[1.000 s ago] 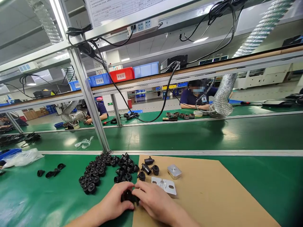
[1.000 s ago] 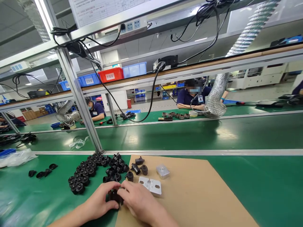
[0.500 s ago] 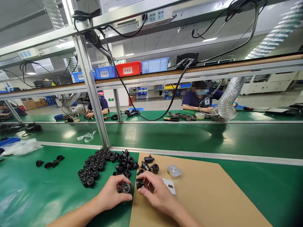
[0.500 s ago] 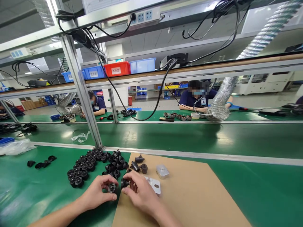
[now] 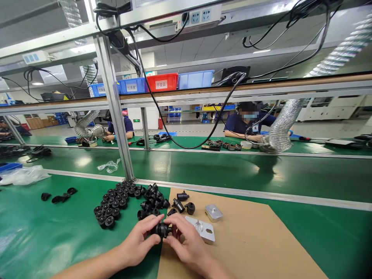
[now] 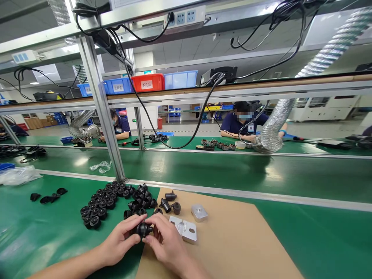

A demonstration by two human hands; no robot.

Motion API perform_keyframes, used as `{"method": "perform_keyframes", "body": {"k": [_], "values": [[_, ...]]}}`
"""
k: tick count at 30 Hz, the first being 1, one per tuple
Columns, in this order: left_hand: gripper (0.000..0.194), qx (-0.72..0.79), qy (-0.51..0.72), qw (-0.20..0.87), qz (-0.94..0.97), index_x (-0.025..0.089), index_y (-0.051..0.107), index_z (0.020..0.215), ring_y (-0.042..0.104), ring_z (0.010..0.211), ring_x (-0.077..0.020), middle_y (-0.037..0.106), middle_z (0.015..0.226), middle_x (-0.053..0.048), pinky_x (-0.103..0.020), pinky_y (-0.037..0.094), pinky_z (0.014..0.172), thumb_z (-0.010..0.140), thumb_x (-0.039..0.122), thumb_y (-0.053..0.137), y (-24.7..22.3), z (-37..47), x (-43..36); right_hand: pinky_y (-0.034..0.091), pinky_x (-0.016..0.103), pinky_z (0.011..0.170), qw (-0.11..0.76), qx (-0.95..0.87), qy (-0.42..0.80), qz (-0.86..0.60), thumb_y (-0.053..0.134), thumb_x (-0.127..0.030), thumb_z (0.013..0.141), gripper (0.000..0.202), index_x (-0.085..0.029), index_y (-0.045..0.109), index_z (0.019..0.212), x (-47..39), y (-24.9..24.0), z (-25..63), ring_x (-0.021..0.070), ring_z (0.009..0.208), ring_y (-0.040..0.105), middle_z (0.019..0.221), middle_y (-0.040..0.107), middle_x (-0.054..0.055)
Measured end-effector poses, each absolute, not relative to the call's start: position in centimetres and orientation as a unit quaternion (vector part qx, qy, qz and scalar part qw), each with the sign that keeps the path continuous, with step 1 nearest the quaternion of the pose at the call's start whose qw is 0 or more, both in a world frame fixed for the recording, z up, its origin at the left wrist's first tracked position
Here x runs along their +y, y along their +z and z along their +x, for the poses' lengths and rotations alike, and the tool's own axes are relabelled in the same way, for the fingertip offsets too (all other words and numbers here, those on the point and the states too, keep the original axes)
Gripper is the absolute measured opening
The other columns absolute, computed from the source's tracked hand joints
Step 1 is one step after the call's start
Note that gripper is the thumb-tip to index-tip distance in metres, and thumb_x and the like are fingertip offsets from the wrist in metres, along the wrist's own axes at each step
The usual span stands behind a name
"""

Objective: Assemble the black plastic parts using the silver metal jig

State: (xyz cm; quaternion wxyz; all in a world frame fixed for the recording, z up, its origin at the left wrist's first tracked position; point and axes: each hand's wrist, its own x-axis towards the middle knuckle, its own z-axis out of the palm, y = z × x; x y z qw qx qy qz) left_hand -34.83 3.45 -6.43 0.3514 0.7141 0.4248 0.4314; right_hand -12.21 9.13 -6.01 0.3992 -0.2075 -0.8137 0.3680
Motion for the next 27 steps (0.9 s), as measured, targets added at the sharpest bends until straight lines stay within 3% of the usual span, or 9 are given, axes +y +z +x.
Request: {"method": "perform_keyframes", "body": {"k": [5, 13, 23, 27], "values": [[0.051, 0.42, 0.435, 0.37, 0.705, 0.034, 0.057, 0.152, 0.059, 0.134, -0.0321, 0.065, 0.145, -0.01, -0.049, 0.042, 0.119, 0.102, 0.048, 0.062, -6.8, -34.8, 3.6, 0.049, 0.03, 0.07, 0.399, -0.82, 0.357, -0.201, 0.064, -0.013, 0.09, 0.033, -0.026, 0.065, 0.119, 9.0, -5.6, -12.2, 0.0185, 0.08, 0.059, 0.104, 0.065, 0.005], [0.048, 0.44, 0.48, 0.425, 0.628, 0.027, 0.074, 0.133, 0.067, 0.123, -0.033, 0.074, 0.131, -0.012, -0.047, 0.049, 0.113, 0.091, 0.051, 0.078, -7.4, -34.6, 3.9, 0.054, 0.03, 0.073, 0.404, -0.831, 0.333, -0.186, 0.06, -0.009, 0.089, 0.031, -0.025, 0.063, 0.115, 9.1, -5.6, -12.0, 0.0207, 0.091, 0.063, 0.108, 0.065, 0.007], [0.048, 0.453, 0.473, 0.399, 0.641, 0.025, 0.079, 0.126, 0.07, 0.109, -0.0304, 0.075, 0.118, -0.012, -0.04, 0.055, 0.096, 0.085, 0.049, 0.084, -7.2, -35.1, 4.1, 0.061, 0.028, 0.077, 0.406, -0.81, 0.383, -0.177, 0.058, -0.007, 0.089, 0.037, -0.027, 0.064, 0.121, 9.0, -5.8, -12.3, 0.0209, 0.104, 0.065, 0.116, 0.064, 0.008], [0.05, 0.46, 0.471, 0.408, 0.632, 0.025, 0.078, 0.128, 0.07, 0.112, -0.0311, 0.075, 0.12, -0.013, -0.042, 0.055, 0.1, 0.085, 0.048, 0.083, -7.4, -35.2, 4.0, 0.062, 0.029, 0.081, 0.406, -0.826, 0.351, -0.171, 0.056, -0.005, 0.09, 0.038, -0.026, 0.063, 0.121, 9.2, -5.8, -12.1, 0.0216, 0.107, 0.067, 0.118, 0.066, 0.009]]}}
